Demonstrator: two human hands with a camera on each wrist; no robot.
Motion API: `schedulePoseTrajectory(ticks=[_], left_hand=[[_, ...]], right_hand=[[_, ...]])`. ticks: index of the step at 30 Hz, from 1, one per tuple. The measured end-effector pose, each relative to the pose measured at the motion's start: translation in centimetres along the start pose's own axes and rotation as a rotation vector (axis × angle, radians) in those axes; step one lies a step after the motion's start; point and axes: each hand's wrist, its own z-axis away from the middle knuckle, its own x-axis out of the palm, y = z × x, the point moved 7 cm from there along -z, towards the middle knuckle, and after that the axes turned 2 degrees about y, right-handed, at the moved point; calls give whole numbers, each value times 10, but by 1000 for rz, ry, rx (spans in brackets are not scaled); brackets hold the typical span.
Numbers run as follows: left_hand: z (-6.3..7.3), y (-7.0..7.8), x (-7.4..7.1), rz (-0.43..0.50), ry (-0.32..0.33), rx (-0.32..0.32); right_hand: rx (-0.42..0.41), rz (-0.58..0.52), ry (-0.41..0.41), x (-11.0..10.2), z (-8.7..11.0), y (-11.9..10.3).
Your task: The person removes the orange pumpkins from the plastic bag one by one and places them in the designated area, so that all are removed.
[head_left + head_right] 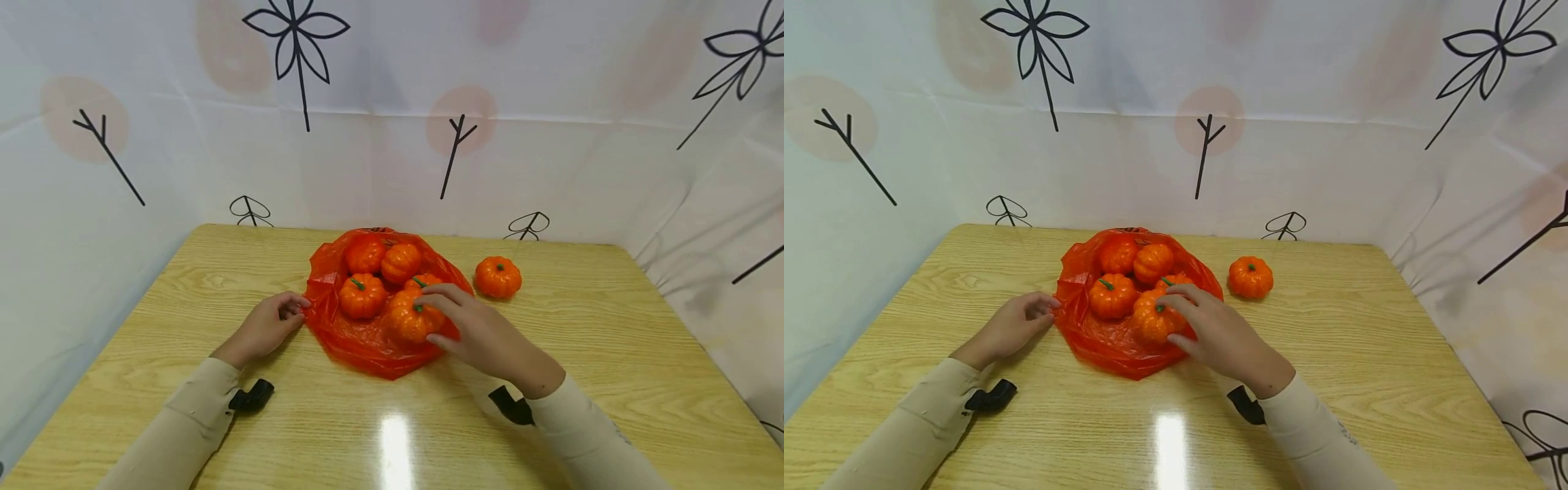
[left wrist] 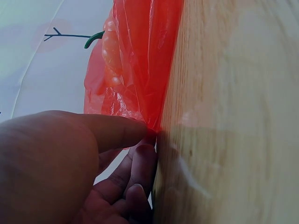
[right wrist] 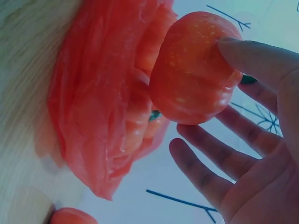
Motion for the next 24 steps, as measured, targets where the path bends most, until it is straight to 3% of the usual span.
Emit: schedulePoseTrajectory(ticks=[8,17,24], left_hand=[[0,-1,0,-2,5,-2],[-1,-2,0,-8,9,0],[-1,-4,1,-11,12,3]], right_hand=[[-5,-6,26,-12,2,1],[28,-6,18,-19,2,5],[75,12,66,-25,4,13]])
